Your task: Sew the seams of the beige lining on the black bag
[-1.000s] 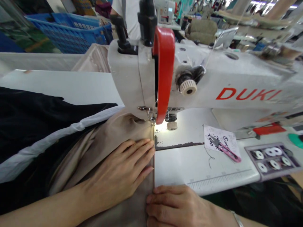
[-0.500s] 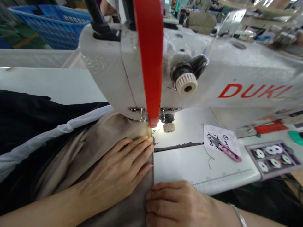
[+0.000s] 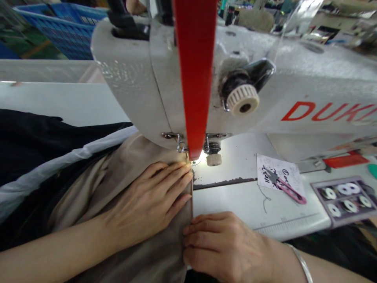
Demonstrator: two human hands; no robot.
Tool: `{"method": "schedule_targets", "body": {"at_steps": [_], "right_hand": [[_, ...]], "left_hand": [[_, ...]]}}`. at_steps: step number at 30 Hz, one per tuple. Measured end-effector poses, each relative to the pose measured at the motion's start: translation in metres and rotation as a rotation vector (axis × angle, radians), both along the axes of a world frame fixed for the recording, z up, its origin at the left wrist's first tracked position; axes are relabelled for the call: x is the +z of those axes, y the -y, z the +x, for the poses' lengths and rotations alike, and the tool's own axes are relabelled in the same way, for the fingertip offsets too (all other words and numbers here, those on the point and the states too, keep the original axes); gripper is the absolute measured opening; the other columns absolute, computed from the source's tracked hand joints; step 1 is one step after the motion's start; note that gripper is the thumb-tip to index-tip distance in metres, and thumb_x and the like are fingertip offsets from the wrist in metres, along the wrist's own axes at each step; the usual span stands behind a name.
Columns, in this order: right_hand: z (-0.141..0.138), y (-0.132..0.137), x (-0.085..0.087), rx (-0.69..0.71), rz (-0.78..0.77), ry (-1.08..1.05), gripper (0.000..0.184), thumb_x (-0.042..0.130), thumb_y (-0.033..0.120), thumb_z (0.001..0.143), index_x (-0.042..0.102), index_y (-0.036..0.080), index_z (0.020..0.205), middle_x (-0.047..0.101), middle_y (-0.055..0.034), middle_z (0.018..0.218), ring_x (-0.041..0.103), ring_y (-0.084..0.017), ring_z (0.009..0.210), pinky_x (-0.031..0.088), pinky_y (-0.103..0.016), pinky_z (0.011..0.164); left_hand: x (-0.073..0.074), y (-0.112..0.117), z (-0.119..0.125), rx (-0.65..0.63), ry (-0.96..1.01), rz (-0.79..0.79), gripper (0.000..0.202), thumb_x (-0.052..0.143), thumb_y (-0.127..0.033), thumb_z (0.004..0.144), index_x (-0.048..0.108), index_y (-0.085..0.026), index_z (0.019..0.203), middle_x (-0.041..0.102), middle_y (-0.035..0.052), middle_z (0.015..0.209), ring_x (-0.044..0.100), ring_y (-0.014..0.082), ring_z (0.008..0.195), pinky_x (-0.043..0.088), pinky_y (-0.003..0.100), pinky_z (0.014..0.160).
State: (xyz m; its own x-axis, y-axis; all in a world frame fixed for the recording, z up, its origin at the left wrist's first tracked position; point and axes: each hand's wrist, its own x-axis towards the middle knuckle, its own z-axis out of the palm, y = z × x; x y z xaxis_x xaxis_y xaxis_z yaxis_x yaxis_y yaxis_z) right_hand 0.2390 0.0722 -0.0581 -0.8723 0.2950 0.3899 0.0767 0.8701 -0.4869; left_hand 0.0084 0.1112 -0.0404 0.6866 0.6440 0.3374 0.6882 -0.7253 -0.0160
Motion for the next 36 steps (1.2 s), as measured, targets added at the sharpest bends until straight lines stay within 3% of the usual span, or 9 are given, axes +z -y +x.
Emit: {"method": "schedule_targets", "body": {"at_steps": [6, 15, 22, 26, 33, 36], "right_hand": [[-0.003, -0.009, 0.001, -0.016, 0.037, 0.009, 0.024, 0.044, 0.021, 0.106, 0.066, 0.015, 0.098, 0.074, -0.0066, 0.103, 0.068, -0.016, 0.108, 0.056, -0.027, 0.101], [-0.005, -0.017, 0.005, -0.048, -0.013, -0.003, 0.028, 0.04, 0.017, 0.106, 0.066, 0.011, 0.099, 0.074, -0.0084, 0.099, 0.068, -0.018, 0.112, 0.053, -0.029, 0.105], [-0.007, -0.027, 0.009, -0.051, -0.005, 0.004, 0.032, 0.037, 0.016, 0.107, 0.068, 0.01, 0.1, 0.074, -0.0076, 0.103, 0.068, -0.018, 0.112, 0.055, -0.029, 0.104], [-0.007, -0.032, 0.009, -0.065, -0.011, 0.018, 0.028, 0.04, 0.015, 0.106, 0.067, 0.011, 0.101, 0.074, -0.0078, 0.105, 0.068, -0.017, 0.112, 0.056, -0.029, 0.103], [-0.009, -0.038, 0.008, -0.099, 0.013, 0.012, 0.027, 0.041, 0.014, 0.106, 0.067, 0.011, 0.1, 0.075, -0.008, 0.105, 0.067, -0.016, 0.115, 0.054, -0.029, 0.107], [-0.009, -0.037, 0.008, -0.115, 0.065, -0.011, 0.03, 0.04, 0.016, 0.107, 0.068, 0.01, 0.1, 0.075, -0.0076, 0.104, 0.068, -0.017, 0.114, 0.053, -0.028, 0.107]], "left_hand": [[-0.001, -0.007, -0.007, -0.022, -0.015, 0.025, 0.038, 0.048, -0.029, 0.101, 0.061, -0.011, 0.131, 0.063, 0.0121, 0.137, 0.058, 0.028, 0.125, 0.038, 0.045, 0.106], [-0.003, -0.018, -0.007, -0.037, -0.013, 0.063, 0.032, 0.05, -0.027, 0.099, 0.063, -0.012, 0.125, 0.065, 0.0124, 0.133, 0.059, 0.0267, 0.123, 0.042, 0.043, 0.1], [-0.003, -0.031, -0.01, -0.04, -0.022, 0.011, 0.023, 0.049, -0.028, 0.099, 0.066, -0.018, 0.111, 0.067, 0.0075, 0.113, 0.059, 0.0252, 0.103, 0.044, 0.046, 0.091], [-0.005, -0.037, -0.011, -0.03, -0.046, 0.021, 0.02, 0.052, -0.028, 0.098, 0.066, -0.018, 0.109, 0.067, 0.0071, 0.11, 0.058, 0.0258, 0.101, 0.045, 0.047, 0.089], [-0.001, -0.045, -0.014, -0.055, -0.067, -0.018, 0.033, 0.038, -0.026, 0.103, 0.067, -0.023, 0.115, 0.07, 0.0052, 0.112, 0.061, 0.0264, 0.1, 0.046, 0.047, 0.082], [0.0, -0.047, -0.014, -0.028, -0.008, -0.044, 0.037, 0.034, -0.027, 0.104, 0.068, -0.023, 0.118, 0.069, 0.0031, 0.112, 0.062, 0.0239, 0.1, 0.048, 0.046, 0.087]]}}
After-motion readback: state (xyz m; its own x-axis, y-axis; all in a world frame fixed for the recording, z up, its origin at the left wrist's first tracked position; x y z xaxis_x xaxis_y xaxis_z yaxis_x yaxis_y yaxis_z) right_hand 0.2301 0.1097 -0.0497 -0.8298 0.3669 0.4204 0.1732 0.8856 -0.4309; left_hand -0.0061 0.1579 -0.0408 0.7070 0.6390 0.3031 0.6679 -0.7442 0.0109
